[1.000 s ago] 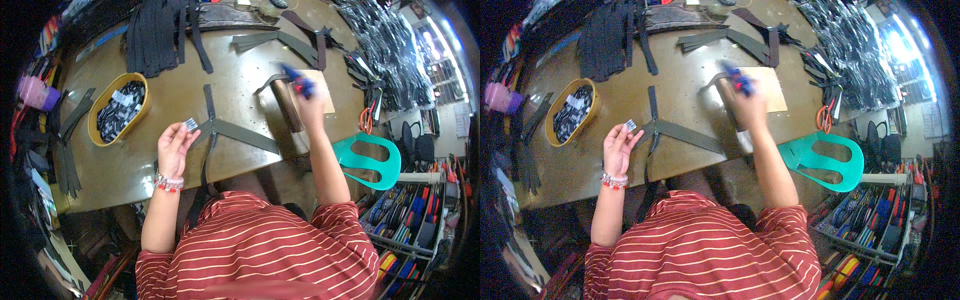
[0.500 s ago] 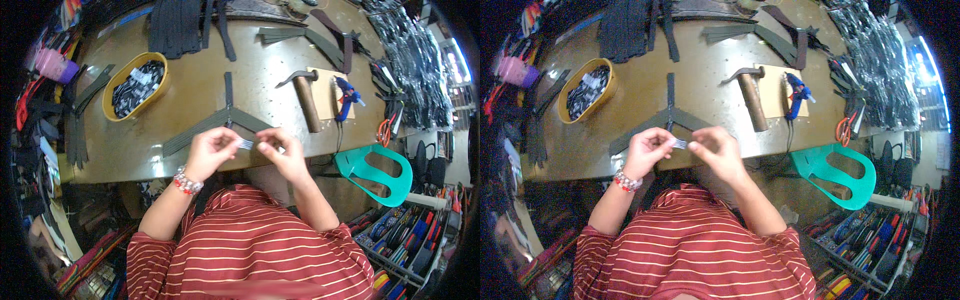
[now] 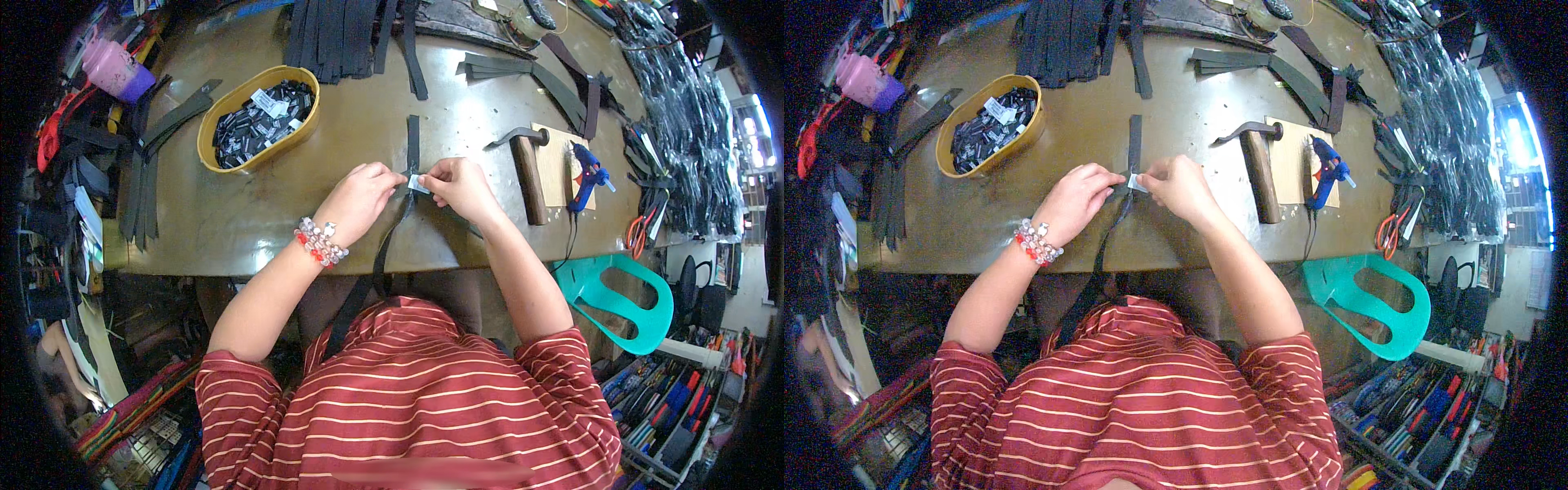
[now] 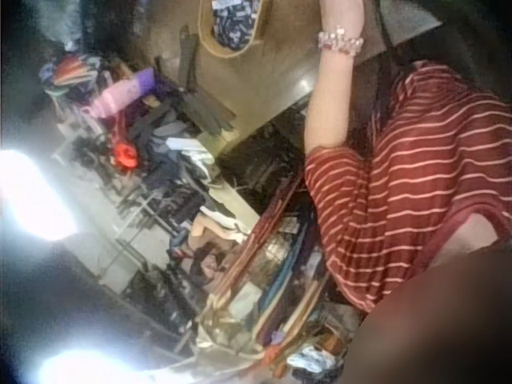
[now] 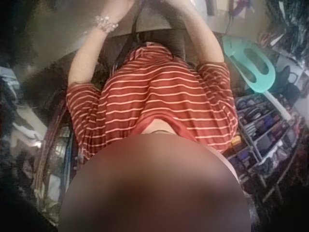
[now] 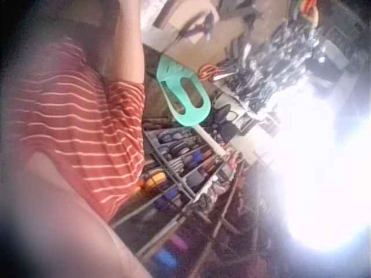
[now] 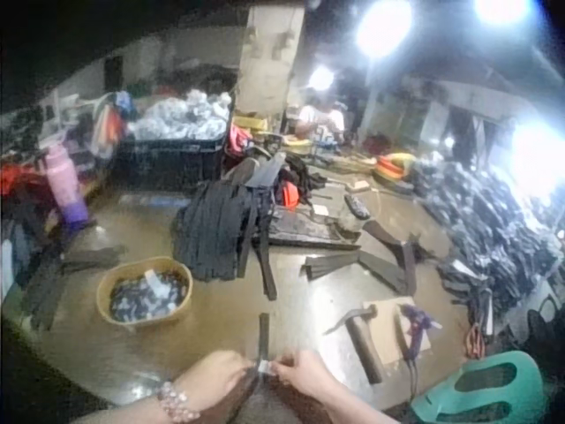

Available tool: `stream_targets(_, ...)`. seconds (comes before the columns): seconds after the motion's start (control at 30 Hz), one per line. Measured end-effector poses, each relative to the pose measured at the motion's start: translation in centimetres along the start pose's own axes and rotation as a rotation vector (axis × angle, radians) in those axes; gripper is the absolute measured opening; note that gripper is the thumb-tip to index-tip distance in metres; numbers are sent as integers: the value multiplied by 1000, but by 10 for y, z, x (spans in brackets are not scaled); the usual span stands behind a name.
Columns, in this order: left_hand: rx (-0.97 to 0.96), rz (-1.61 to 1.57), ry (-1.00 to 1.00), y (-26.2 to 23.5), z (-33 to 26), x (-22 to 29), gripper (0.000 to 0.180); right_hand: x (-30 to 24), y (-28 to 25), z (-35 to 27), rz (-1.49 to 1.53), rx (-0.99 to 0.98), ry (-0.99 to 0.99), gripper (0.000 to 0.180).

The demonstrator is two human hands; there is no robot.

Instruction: The person repeatedly applies hot glue to short black fabric strips and attaches small rectangular tags, pressing them into place. They handle multiple strips one at a time, using a hot glue gun and placing finished pieces on the table.

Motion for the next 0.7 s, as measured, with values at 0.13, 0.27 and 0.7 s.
stream_targets(0.13, -59, 136, 69, 7, 0, 1, 29, -5, 7, -4, -158, 153, -147, 22)
stream_targets(0.27, -109, 241, 108, 8, 4, 5, 35, -12, 11, -22, -315, 354, -359, 15)
stream_targets(0.7, -63, -56, 229, 6, 23, 1, 23, 19, 23, -51, -493, 396, -917, 24)
Point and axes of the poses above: each hand's wrist, its own z-axis towards the middle knuckle, its own y-axis out of the palm, x = y × z, the point moved 3 cm from there along z, towards the middle knuckle, and after that the axes turned 1 degree about x, right-handed, at the moved point
